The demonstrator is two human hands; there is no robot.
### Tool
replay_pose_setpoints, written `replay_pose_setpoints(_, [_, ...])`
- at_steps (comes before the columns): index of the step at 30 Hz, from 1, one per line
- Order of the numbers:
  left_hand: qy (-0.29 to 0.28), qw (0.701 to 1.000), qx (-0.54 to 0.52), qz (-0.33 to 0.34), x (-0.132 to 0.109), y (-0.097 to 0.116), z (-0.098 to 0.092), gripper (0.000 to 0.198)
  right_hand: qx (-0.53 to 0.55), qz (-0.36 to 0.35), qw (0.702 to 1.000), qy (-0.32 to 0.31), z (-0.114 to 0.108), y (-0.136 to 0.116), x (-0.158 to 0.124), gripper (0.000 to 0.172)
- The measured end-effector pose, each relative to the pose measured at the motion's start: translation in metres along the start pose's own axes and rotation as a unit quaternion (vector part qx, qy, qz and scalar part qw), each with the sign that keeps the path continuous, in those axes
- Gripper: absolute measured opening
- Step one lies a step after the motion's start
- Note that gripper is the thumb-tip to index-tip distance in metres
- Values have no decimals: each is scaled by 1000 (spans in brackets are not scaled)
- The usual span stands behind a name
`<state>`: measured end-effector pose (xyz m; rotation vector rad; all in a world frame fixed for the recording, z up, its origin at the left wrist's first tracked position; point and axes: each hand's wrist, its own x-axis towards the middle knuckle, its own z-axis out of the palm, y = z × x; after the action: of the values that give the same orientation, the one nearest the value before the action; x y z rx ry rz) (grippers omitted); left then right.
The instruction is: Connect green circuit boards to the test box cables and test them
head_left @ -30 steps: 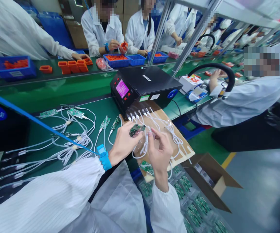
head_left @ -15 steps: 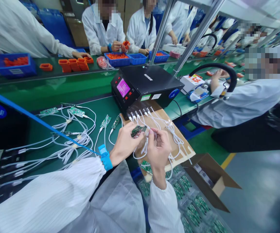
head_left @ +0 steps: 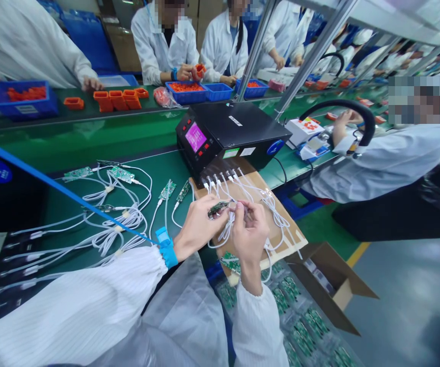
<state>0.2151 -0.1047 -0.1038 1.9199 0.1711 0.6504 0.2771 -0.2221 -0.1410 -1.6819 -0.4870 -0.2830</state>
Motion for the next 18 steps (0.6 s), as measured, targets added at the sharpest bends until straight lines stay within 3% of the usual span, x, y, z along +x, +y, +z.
replay_pose_setpoints(14, [-12,1000,-6,25,-1,-5,0,21,-28,4,1000,7,7,3,-6,24])
replay_pose_setpoints(18, [-15,1000,-9,23,-1,-4,0,14,-30,6,999,21,10,3,-6,25])
